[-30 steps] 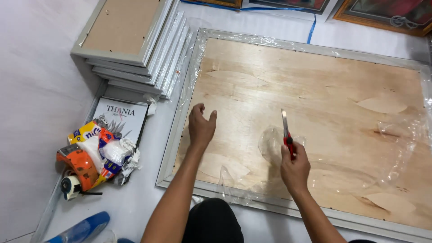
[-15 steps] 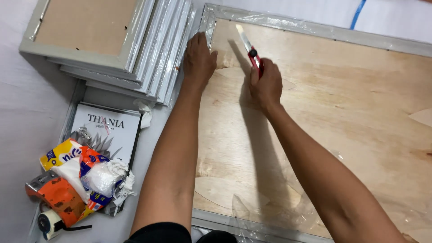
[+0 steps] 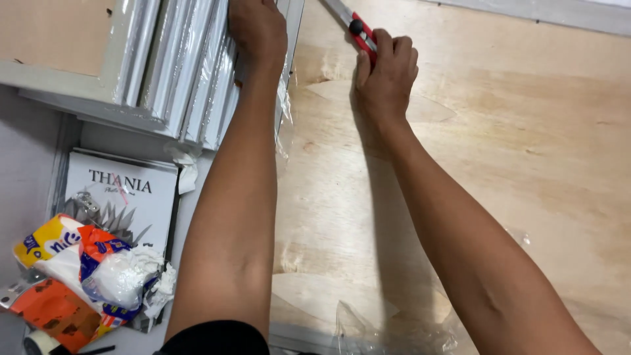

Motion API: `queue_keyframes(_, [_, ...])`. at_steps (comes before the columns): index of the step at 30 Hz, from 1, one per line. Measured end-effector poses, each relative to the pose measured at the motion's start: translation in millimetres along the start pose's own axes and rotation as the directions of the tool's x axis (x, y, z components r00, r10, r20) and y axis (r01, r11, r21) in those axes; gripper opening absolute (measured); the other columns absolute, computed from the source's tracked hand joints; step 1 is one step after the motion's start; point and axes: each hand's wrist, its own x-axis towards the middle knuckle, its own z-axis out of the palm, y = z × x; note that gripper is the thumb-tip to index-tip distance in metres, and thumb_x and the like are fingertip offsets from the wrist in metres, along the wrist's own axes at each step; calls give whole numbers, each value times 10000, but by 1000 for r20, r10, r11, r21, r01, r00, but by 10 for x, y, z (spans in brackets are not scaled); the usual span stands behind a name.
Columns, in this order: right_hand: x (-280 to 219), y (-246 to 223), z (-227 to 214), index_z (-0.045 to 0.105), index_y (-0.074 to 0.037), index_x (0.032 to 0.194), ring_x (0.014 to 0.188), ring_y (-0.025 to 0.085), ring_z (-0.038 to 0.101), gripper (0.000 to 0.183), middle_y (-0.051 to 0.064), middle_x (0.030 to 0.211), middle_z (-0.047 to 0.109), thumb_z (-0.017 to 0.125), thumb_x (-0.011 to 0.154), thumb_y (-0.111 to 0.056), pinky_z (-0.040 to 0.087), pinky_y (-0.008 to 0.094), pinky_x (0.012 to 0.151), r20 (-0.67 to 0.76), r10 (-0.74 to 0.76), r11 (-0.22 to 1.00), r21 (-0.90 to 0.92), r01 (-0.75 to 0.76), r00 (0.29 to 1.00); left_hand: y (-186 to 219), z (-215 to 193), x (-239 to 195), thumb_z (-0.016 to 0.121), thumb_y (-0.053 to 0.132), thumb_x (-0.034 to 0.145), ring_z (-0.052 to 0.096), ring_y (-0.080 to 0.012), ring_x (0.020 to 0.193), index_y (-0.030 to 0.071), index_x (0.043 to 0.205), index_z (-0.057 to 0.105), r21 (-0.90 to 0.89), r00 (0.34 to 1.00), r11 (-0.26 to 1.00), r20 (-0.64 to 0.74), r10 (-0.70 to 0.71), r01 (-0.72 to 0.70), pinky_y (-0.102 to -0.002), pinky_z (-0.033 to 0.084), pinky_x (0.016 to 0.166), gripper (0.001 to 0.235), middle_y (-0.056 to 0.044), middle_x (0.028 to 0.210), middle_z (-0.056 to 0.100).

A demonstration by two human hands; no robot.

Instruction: Unwrapping a large picture frame by cutting and removing plastic packaging with a utility knife and scissors

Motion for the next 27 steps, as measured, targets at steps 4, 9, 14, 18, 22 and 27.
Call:
queue_keyframes(4, [69,-4,-9,538,-114,1305,947,211,525,300,88,1085,523,589,1009,-102,500,337,810,-12,242,970,28,-241,970,746,-719,-456,823,283,939,545,-413,1214,9,1326,547,134,968,966,152,200,-221,-564,488,1042,549,-201,1350,506])
queue_keyframes(9, [-21,825,-717,445,-104,1367,801,165,609,344,88,1133,517,474,1038,-202,620,309,666,-9,393,895,235,-380,920,1542,-1103,-1199,662,307,1033,412,-439,1429,-49,1453,503,-177,672,860,556,488,-479,-551,332,1193,573,-283,1501,487])
queue_keyframes(14, [-592,2205,-2412,479,-81,1339,1001,265,617,297,123,1193,537,513,1065,-191,536,428,833,-188,545,829,-26,-559,817,2488,-580,-1843,712,352,992,459,-460,1403,-50,1348,615,-406,522,710,486,701,-576,-538,364,1173,546,-279,1438,562])
queue_keyframes(18, [-985,3660,-3283,514,-32,1331,877,317,624,336,172,1086,576,597,1028,-147,521,458,776,-362,494,787,-202,-584,791,3553,55,-2394,750,321,960,476,-444,1380,-14,1328,614,-517,441,614,428,789,-597,-525,364,1166,516,-232,1435,555])
queue_keyframes(22, [-1001,4381,-3621,573,-34,1272,826,306,643,319,163,1050,584,657,969,-88,547,433,762,-387,463,801,-203,-563,798,4538,945,-2907,651,392,1044,453,-389,1407,-3,1420,588,-483,333,529,434,837,-698,-489,345,1186,549,-222,1450,563])
queue_keyframes(27, [-1008,4986,-3653,508,-96,1177,796,322,670,352,112,1040,565,713,891,-106,569,482,706,-462,466,740,-265,-619,755,5606,2119,-3339,666,51,982,448,-367,1429,-13,1502,412,-468,382,535,386,840,-703,-446,357,1215,582,-197,1513,517])
